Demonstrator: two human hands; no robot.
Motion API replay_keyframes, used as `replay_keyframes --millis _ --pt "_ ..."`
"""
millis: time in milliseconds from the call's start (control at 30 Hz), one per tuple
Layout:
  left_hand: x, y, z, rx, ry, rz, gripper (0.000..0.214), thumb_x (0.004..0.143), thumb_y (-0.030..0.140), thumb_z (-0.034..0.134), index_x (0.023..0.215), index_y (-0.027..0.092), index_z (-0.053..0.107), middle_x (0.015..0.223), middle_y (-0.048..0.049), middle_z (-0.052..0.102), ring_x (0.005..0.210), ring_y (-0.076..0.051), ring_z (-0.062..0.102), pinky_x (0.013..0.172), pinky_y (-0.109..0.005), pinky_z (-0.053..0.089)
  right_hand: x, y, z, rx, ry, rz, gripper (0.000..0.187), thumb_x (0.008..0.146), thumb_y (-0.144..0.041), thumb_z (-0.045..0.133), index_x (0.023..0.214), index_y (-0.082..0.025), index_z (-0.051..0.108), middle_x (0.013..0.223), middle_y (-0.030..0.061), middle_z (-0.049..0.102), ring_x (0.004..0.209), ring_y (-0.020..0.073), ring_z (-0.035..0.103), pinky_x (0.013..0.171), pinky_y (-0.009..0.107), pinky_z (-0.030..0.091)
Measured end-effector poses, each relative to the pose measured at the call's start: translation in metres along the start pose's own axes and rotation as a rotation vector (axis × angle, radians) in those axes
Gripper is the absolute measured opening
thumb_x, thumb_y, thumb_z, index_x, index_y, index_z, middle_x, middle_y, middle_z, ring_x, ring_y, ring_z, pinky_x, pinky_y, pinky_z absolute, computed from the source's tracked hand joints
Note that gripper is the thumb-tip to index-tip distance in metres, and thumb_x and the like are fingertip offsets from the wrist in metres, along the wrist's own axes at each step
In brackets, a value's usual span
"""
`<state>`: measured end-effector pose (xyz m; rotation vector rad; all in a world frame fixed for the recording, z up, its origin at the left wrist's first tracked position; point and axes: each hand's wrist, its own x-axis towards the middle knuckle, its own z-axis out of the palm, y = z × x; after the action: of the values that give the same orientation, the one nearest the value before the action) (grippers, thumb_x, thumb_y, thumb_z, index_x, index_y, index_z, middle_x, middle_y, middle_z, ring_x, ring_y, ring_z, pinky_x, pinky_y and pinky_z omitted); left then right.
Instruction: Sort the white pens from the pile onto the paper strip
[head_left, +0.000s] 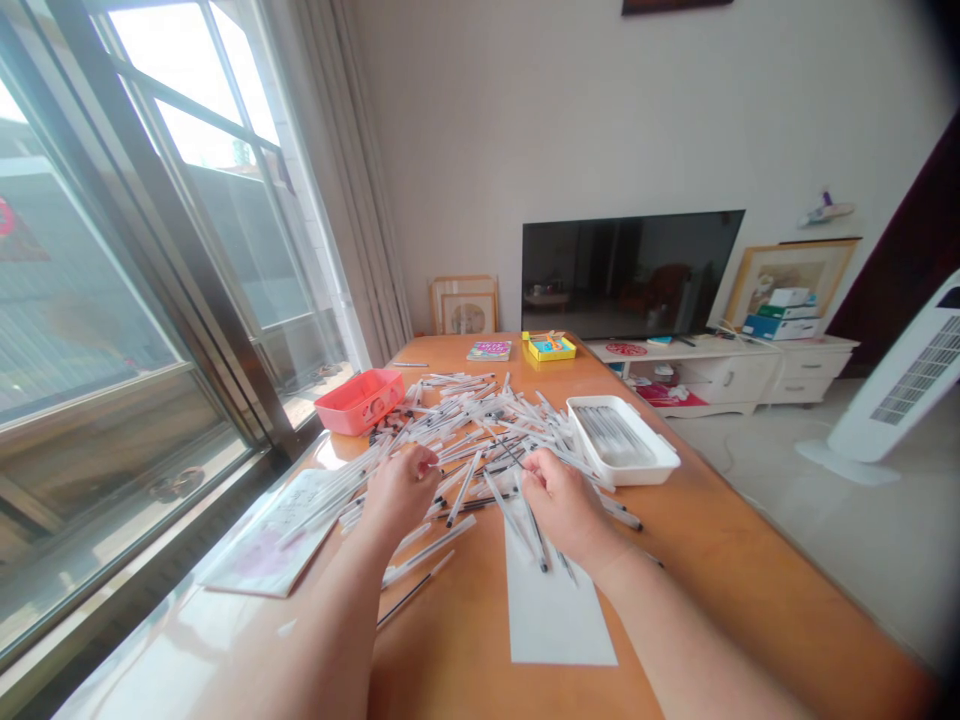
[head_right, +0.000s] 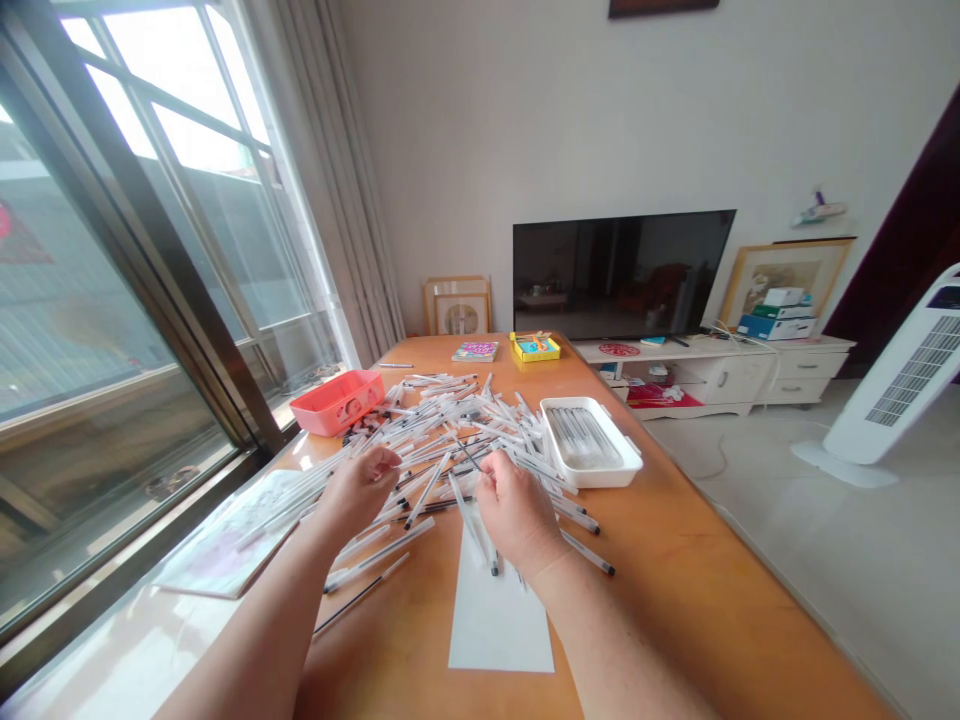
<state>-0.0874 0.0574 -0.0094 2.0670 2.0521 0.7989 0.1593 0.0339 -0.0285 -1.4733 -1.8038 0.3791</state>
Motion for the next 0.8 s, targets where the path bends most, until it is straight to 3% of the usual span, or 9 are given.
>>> replay_keyframes --millis 100,167,367,633,800 --pt "-0.008 0.012 0.005 0.144 -0.151 0.037 0.014 0.08 0.035 0.058 0.08 0.027 0.07 0.086 -0.0042 0.074 0.088 -0.026 0.065 0.081 -0.036 0.043 0.0 0.001 0.001 0.022 0.009 0.014 0.014 0.089 -0.025 0.047 0.095 -0.022 0.06 0.076 0.0017 0.068 0.073 0.0186 0.063 0.065 0.026 0.039" --pt "-0.012 0.018 0.012 0.203 -0.167 0.071 0.013 0.077 0.036 0.062 0.074 0.026 0.069 0.086 -0.0051 0.074 0.091 -0.028 0.064 0.084 -0.039 0.042 -0.001 0.0 0.002 0.029 0.012 0.01 0.013 0.089 -0.025 0.047 0.093 -0.022 0.059 0.075 0.0013 0.067 0.072 0.0184 0.062 0.064 0.026 0.039" --pt "-0.009 0.016 0.026 0.285 -0.115 0.12 0.007 0.072 0.026 0.062 0.069 0.025 0.069 0.084 -0.0085 0.072 0.096 -0.032 0.062 0.088 -0.044 0.039 -0.001 0.0 0.001 0.034 0.033 -0.006 0.011 0.09 -0.027 0.047 0.087 -0.022 0.056 0.07 -0.0003 0.063 0.067 0.0177 0.059 0.062 0.026 0.037" --pt "0.002 -0.015 0.0 0.35 -0.005 0.003 0.021 0.084 0.031 0.051 0.079 0.026 0.071 0.096 -0.0096 0.072 0.1 -0.033 0.058 0.088 -0.051 0.037 0.0 0.002 0.0 0.048 0.058 -0.013 0.012 0.091 -0.029 0.047 0.087 -0.023 0.057 0.068 -0.0013 0.061 0.064 0.0173 0.058 0.06 0.026 0.036" --pt "0.003 -0.02 -0.001 0.38 0.05 -0.046 0.022 0.084 0.031 0.053 0.096 0.027 0.071 0.109 -0.0112 0.068 0.107 -0.034 0.056 0.09 -0.049 0.037 -0.001 0.002 0.001 0.073 0.059 -0.015 0.013 0.091 -0.03 0.048 0.09 -0.023 0.059 0.072 -0.0006 0.064 0.064 0.0169 0.057 0.058 0.026 0.036"
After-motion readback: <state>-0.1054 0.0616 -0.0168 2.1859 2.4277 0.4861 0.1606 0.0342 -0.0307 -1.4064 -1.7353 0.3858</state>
